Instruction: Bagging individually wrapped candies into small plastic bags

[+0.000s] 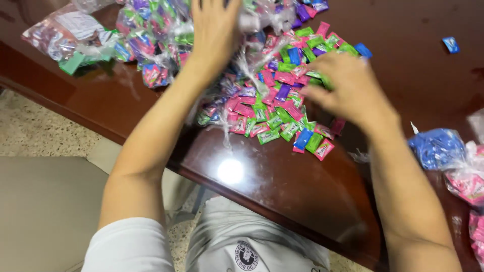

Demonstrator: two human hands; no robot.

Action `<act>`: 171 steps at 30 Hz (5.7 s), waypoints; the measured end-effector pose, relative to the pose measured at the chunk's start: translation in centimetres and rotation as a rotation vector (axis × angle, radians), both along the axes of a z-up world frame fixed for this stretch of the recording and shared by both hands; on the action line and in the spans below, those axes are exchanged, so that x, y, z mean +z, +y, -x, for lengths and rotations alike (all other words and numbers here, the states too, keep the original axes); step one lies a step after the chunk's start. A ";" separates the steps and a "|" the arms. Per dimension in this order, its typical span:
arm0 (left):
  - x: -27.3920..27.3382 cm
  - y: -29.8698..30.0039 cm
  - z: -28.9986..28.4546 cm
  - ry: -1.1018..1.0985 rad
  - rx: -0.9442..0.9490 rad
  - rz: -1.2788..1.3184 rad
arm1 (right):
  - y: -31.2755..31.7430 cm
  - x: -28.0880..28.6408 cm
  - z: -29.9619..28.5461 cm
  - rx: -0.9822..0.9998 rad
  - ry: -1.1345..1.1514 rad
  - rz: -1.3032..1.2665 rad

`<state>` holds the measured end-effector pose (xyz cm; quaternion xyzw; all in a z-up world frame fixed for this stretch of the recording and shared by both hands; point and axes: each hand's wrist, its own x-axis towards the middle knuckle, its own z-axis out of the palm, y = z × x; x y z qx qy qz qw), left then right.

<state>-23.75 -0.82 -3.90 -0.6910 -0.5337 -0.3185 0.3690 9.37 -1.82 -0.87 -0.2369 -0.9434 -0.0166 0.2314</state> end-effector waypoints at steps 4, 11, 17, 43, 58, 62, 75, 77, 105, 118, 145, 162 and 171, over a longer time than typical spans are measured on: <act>-0.8 -5.7 -2.6 0.050 -0.379 0.434 | 0.4 -3.1 4.1 0.082 -0.176 0.226; -2.3 -7.0 2.5 0.326 -0.210 0.647 | 0.2 -5.4 7.3 0.142 -0.312 0.330; -2.3 -7.5 5.2 0.361 -0.166 0.616 | 1.0 -6.5 2.3 0.110 -0.336 0.231; -5.9 -5.5 1.9 0.321 -0.140 0.453 | 4.1 -6.5 5.3 0.168 -0.270 0.223; -6.3 -13.4 -5.9 0.204 -0.023 1.015 | 9.2 -7.0 8.3 0.073 -0.138 0.173; -8.6 -12.3 -7.4 0.212 -0.055 0.915 | 12.1 -8.7 11.5 0.054 -0.287 0.325; -2.9 -1.3 -13.1 0.002 -0.587 0.547 | 11.4 -5.6 1.1 0.186 -0.279 0.206; -3.0 4.2 -13.5 0.101 -0.364 0.335 | 13.1 -3.6 1.1 0.295 -0.011 0.419; -7.5 17.3 -5.9 0.433 0.544 0.724 | 20.4 -8.9 0.6 0.015 -0.312 0.482; -4.6 17.4 -1.5 0.268 0.560 0.599 | 27.6 -7.8 3.0 -0.211 -0.082 0.373; -1.8 3.6 -7.7 0.022 -0.429 0.418 | 19.0 -6.8 3.2 0.232 -0.340 0.416; -7.7 -6.5 -18.6 -0.146 -0.417 0.939 | 2.9 -6.1 -10.0 -0.036 -0.549 0.332; -4.4 2.1 -18.8 -0.436 -0.707 0.708 | 7.0 -4.5 -10.1 -0.066 -0.202 0.415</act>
